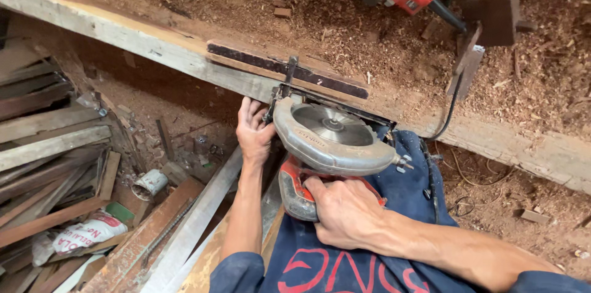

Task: The person uses a circular saw to cut a long piece of lumber into smaller sections, making several cuts while stabilizing the wood by hand and with their foot.

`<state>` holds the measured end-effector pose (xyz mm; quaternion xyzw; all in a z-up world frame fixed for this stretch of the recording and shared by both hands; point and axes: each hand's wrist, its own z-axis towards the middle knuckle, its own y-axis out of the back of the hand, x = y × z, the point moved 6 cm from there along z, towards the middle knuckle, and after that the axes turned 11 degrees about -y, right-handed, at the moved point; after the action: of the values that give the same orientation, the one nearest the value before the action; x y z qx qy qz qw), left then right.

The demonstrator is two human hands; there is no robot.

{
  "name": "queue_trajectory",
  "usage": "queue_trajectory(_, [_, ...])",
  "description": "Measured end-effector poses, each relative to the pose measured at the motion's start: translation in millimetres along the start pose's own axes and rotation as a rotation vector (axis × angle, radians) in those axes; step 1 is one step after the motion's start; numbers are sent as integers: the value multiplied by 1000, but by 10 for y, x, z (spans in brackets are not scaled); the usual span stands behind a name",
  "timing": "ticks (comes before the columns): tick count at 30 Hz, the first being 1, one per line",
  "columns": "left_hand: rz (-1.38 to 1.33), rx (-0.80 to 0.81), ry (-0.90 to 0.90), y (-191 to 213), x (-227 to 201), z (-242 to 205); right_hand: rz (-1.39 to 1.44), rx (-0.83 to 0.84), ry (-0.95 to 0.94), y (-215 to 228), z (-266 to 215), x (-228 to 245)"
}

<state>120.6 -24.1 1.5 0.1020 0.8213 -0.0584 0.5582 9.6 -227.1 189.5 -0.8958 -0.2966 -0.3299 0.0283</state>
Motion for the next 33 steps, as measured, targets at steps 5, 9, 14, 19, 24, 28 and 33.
queue_trajectory(5, [48,1,-28,-79,-91,21,39,-36,40,15,11,15])
queue_trajectory(9, [76,6,-34,-41,-77,22,59,-36,38,17,21,12])
queue_trajectory(14, [141,1,-17,74,32,58,68,-30,31,17,43,19])
queue_trajectory(19, [125,-7,-26,130,81,68,85,-53,51,18,57,32])
queue_trajectory(24, [137,-1,-9,127,43,77,60,-41,46,20,70,48])
queue_trajectory(28, [147,-8,-3,161,72,103,86,-52,51,38,84,54])
queue_trajectory(33, [83,-2,9,186,107,123,69,-52,44,28,117,76])
